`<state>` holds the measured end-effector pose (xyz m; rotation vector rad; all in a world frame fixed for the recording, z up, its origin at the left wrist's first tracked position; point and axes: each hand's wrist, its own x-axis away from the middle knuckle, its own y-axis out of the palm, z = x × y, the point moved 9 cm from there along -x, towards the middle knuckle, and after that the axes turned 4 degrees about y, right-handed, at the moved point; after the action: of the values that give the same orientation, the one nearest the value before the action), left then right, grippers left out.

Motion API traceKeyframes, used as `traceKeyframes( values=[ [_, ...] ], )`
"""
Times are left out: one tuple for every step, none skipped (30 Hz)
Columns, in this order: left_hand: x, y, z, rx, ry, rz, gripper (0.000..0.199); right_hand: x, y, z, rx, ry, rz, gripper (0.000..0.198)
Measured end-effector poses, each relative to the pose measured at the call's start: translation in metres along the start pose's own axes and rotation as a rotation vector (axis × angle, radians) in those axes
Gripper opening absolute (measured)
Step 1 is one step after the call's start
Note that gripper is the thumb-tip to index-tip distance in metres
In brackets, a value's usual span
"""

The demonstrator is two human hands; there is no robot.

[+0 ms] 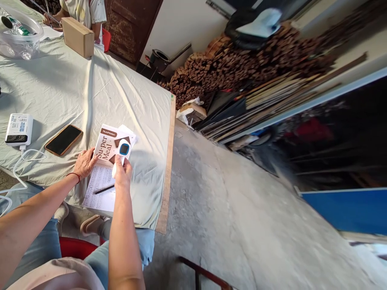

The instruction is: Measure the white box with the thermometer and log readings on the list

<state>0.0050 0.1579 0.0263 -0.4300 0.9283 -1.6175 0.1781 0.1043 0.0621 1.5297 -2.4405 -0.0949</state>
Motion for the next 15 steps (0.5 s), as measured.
traceKeyframes(
  values=[
    [0.0,0.0002,-0.0002,0.001,-0.002,-0.002,0.056,0.0001,0.0006,-0.0004,-0.007,0.001,0.003,0.054],
    [-0.0001,0.0005,-0.0004,0.001,-0.005,-0.007,0.057,0.0001,0.0014,-0.0005,-0.016,0.004,0.005,0.054],
    [-0.0002,0.0007,-0.0005,-0.001,-0.007,-0.013,0.059,0.0,0.0023,-0.0003,-0.025,0.008,0.005,0.054],
    [-0.0003,0.0006,-0.0002,-0.002,-0.008,-0.018,0.061,-0.0002,0.0031,0.0001,-0.036,0.014,0.007,0.054],
    [-0.0005,0.0003,0.0005,-0.005,-0.006,-0.021,0.064,-0.0005,0.0039,0.0008,-0.046,0.021,0.008,0.055],
    [-0.0006,-0.0003,0.0014,-0.006,-0.002,-0.023,0.068,-0.0007,0.0045,0.0015,-0.055,0.03,0.01,0.056],
    [-0.0008,-0.0011,0.0023,-0.006,0.001,-0.024,0.07,-0.0008,0.005,0.0022,-0.064,0.038,0.011,0.056],
    [-0.001,-0.0018,0.0031,-0.004,0.002,-0.026,0.071,-0.0009,0.0054,0.0024,-0.07,0.044,0.012,0.057],
    [-0.0011,-0.0025,0.0037,-0.001,0.001,-0.029,0.072,-0.0008,0.0056,0.002,-0.076,0.046,0.014,0.056],
    [-0.0013,-0.0031,0.0042,0.003,-0.002,-0.032,0.072,-0.0005,0.0058,0.0014,-0.079,0.047,0.013,0.056],
    [-0.0014,-0.0034,0.0045,0.006,-0.003,-0.036,0.071,0.0,0.006,0.0005,-0.081,0.048,0.012,0.056],
    [-0.0015,-0.0037,0.0048,0.007,-0.004,-0.038,0.071,0.0007,0.0056,-0.0006,-0.08,0.05,0.013,0.055],
    [-0.0015,-0.004,0.005,0.008,-0.003,-0.038,0.072,0.0019,0.0049,-0.0019,-0.073,0.049,0.011,0.054],
    [-0.0014,-0.0043,0.0051,0.008,-0.002,-0.035,0.072,0.0035,0.0035,-0.0038,-0.057,0.043,0.007,0.054],
    [-0.0011,-0.0046,0.005,0.007,-0.001,-0.032,0.073,0.0055,0.0012,-0.0063,-0.032,0.025,0.001,0.053]
  ],
)
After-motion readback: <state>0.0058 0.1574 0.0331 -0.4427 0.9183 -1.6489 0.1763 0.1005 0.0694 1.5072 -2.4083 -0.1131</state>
